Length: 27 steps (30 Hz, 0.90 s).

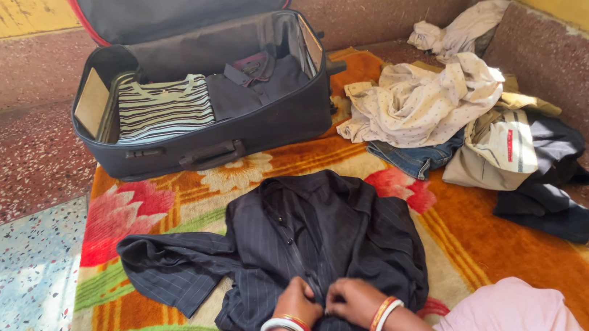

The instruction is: The person folds a striped t-shirt and places it into an open suitcase. Then the person buttons and folds a dark striped shirt on the floor.

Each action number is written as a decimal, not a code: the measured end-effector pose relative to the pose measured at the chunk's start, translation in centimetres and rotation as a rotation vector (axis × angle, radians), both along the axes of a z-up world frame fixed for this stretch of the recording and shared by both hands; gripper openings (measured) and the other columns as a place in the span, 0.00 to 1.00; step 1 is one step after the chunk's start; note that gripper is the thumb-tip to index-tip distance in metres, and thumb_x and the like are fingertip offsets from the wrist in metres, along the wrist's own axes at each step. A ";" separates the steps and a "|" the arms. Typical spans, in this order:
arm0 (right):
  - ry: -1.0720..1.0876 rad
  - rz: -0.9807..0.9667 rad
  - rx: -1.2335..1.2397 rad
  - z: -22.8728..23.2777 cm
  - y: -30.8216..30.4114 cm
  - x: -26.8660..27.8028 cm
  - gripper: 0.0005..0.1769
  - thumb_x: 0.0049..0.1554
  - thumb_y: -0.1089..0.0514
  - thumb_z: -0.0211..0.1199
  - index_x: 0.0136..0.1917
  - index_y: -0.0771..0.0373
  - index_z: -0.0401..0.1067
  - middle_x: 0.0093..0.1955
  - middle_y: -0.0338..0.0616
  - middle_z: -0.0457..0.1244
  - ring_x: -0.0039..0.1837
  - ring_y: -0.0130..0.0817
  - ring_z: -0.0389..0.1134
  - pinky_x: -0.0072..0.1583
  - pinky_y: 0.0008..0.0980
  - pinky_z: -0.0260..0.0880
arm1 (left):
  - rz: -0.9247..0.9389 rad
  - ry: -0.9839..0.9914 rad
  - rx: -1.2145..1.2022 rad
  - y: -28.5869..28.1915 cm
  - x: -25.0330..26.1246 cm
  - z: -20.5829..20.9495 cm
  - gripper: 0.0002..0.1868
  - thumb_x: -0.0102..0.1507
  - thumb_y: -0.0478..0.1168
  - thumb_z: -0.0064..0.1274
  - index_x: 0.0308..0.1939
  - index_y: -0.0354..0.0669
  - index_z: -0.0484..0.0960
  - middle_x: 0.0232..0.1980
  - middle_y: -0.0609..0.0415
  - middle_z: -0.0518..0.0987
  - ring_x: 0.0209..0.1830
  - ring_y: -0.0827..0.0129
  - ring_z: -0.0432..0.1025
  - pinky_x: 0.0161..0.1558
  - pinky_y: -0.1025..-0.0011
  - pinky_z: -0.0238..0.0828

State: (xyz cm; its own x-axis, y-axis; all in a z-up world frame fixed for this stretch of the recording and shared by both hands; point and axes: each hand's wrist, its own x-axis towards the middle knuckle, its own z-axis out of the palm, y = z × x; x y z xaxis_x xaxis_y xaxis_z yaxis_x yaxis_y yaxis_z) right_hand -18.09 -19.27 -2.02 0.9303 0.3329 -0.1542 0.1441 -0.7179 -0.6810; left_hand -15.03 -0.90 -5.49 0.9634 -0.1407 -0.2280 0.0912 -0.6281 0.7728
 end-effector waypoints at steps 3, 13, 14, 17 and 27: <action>0.064 -0.043 -0.059 -0.3 0.4 -0.3 0.11 0.52 0.53 0.69 0.44 0.62 0.79 0.46 0.48 0.72 0.51 0.45 0.74 0.56 0.39 0.72 | -0.022 -0.292 0.132 -0.6 -1.9 1.8 0.13 0.52 0.29 0.57 0.39 0.45 0.75 0.41 0.49 0.80 0.45 0.53 0.75 0.45 0.57 0.72; 0.100 -0.138 -0.047 0.0 0.8 -0.4 0.09 0.54 0.56 0.66 0.46 0.62 0.74 0.40 0.48 0.72 0.47 0.42 0.76 0.52 0.37 0.74 | -0.051 -0.256 0.084 0.9 0.6 1.7 0.13 0.58 0.33 0.59 0.45 0.45 0.76 0.48 0.49 0.77 0.54 0.50 0.74 0.54 0.57 0.71; 0.103 -0.199 -0.040 -0.1 1.0 -0.2 0.09 0.55 0.56 0.65 0.46 0.61 0.73 0.39 0.48 0.71 0.46 0.43 0.76 0.51 0.38 0.74 | -0.014 -0.192 0.090 1.3 0.5 1.2 0.16 0.58 0.35 0.61 0.47 0.45 0.75 0.49 0.48 0.77 0.54 0.50 0.73 0.54 0.57 0.71; 0.043 -0.306 -0.081 -0.2 1.4 0.7 0.07 0.56 0.57 0.64 0.47 0.60 0.72 0.40 0.47 0.71 0.46 0.43 0.76 0.51 0.38 0.74 | -0.001 -0.211 0.080 1.5 0.1 0.3 0.21 0.55 0.36 0.65 0.49 0.46 0.75 0.51 0.48 0.76 0.55 0.51 0.73 0.56 0.58 0.71; -0.059 -0.293 -0.311 1.5 5.8 5.4 0.12 0.57 0.57 0.61 0.54 0.54 0.76 0.49 0.48 0.71 0.55 0.47 0.73 0.56 0.41 0.72 | -0.059 -0.162 0.150 1.2 0.6 -0.8 0.19 0.59 0.32 0.56 0.54 0.47 0.78 0.54 0.47 0.74 0.57 0.51 0.72 0.57 0.57 0.72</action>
